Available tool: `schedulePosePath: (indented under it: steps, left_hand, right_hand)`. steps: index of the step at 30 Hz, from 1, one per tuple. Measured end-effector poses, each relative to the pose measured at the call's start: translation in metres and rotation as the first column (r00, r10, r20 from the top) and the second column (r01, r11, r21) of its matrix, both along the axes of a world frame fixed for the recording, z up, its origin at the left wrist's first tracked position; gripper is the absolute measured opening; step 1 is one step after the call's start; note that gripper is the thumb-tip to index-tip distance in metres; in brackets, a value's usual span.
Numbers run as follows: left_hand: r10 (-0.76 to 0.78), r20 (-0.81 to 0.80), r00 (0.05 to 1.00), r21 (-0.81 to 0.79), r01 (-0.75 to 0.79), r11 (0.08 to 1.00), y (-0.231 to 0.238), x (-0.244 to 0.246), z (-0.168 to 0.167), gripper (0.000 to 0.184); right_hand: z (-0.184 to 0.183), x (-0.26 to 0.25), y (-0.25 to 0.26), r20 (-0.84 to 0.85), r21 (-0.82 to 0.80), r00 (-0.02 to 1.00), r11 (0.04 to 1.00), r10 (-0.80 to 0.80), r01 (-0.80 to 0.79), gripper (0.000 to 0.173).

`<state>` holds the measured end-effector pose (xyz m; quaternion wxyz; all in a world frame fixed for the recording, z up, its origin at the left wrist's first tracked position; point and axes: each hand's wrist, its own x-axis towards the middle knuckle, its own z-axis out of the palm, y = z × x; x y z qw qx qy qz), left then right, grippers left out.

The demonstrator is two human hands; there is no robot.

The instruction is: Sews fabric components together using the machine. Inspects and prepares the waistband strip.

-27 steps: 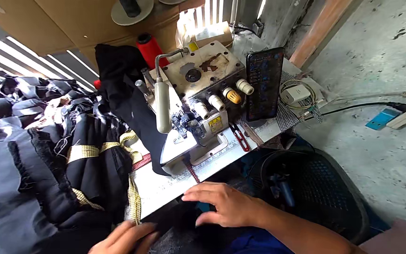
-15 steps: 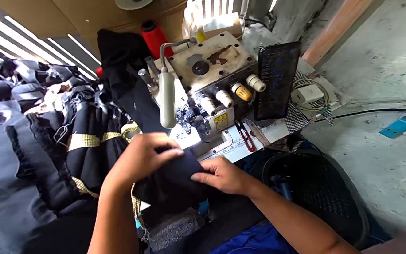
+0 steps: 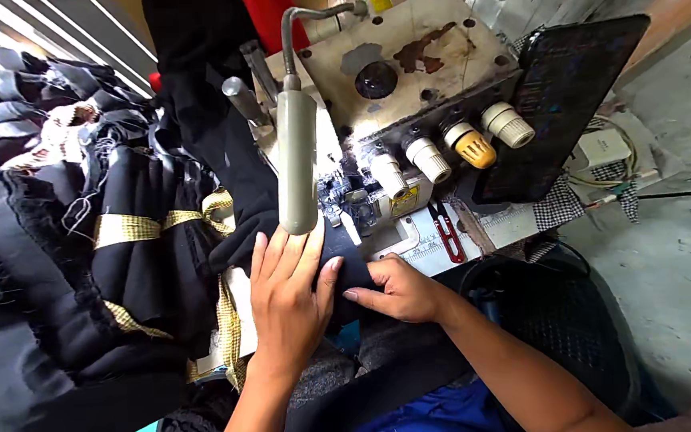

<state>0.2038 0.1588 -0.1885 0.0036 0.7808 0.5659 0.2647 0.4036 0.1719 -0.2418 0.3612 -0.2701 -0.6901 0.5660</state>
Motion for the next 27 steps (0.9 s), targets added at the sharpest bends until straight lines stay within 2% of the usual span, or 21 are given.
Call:
schedulePosePath:
  steps: [3, 8, 13, 17, 19, 20, 21, 22, 23, 25, 26, 27]
  left_hand:
    - [-0.045, 0.035, 0.998, 0.021, 0.045, 0.999, 0.013, -0.007, -0.003, 0.044]
    - [-0.164, 0.098, 0.982, 0.077, 0.157, 0.985, 0.03, -0.019, -0.007, 0.042]
    - [-0.247, 0.092, 0.965, 0.081, 0.24, 0.967, 0.038, -0.029, -0.009, 0.046]
    - [-0.161, 0.027, 0.987, 0.022, 0.16, 0.987, 0.01, -0.026, 0.007, 0.05]
    - [-0.114, 0.155, 0.981, 0.103, 0.099, 0.99, -0.026, -0.019, 0.013, 0.036]
    - [-0.097, 0.236, 0.967, 0.079, 0.081, 0.994, -0.047, -0.015, 0.012, 0.029]
    - [-0.086, 0.295, 0.952, -0.012, 0.094, 0.996, -0.068, -0.011, 0.005, 0.03]
    - [-0.083, 0.323, 0.943, -0.176, 0.146, 0.973, -0.088, -0.009, -0.008, 0.036]
    - [-0.087, 0.291, 0.953, -0.365, 0.195, 0.91, -0.107, -0.01, -0.026, 0.043]
    - [-0.138, 0.172, 0.975, -0.674, 0.219, 0.705, -0.139, -0.018, -0.069, 0.053]
    - [-0.145, 0.144, 0.979, -0.733, 0.204, 0.649, -0.153, -0.024, -0.09, 0.054]
    - [-0.117, 0.159, 0.98, -0.736, 0.197, 0.648, -0.166, -0.03, -0.104, 0.05]
  right_hand:
    - [0.001, -0.001, 0.0, 0.006, -0.012, 1.0, 1.0, -0.025, 0.025, 0.026]
    - [-0.001, -0.005, 0.0, 0.03, 0.066, 0.998, 0.996, -0.059, 0.057, 0.03]
    - [0.0, -0.008, -0.003, 0.051, 0.112, 0.993, 0.988, -0.108, 0.102, 0.03]
    - [-0.001, -0.01, -0.006, 0.057, 0.133, 0.986, 0.98, -0.155, 0.147, 0.028]
    - [-0.001, -0.011, -0.009, 0.061, 0.128, 0.976, 0.971, -0.21, 0.2, 0.028]
    - [0.0, -0.012, -0.011, 0.06, 0.122, 0.969, 0.965, -0.241, 0.232, 0.028]
    - [0.0, -0.013, -0.013, 0.049, 0.116, 0.963, 0.959, -0.266, 0.259, 0.028]
    - [0.0, -0.013, -0.014, 0.035, 0.108, 0.959, 0.955, -0.282, 0.277, 0.027]
    - [0.001, -0.014, -0.015, 0.024, 0.101, 0.956, 0.952, -0.293, 0.29, 0.027]
    - [0.0, -0.016, -0.016, 0.036, 0.082, 0.946, 0.944, -0.322, 0.318, 0.028]
    - [0.0, -0.016, -0.017, 0.046, 0.079, 0.939, 0.938, -0.34, 0.336, 0.028]
    - [0.0, -0.016, -0.018, 0.05, 0.086, 0.931, 0.93, -0.362, 0.357, 0.026]
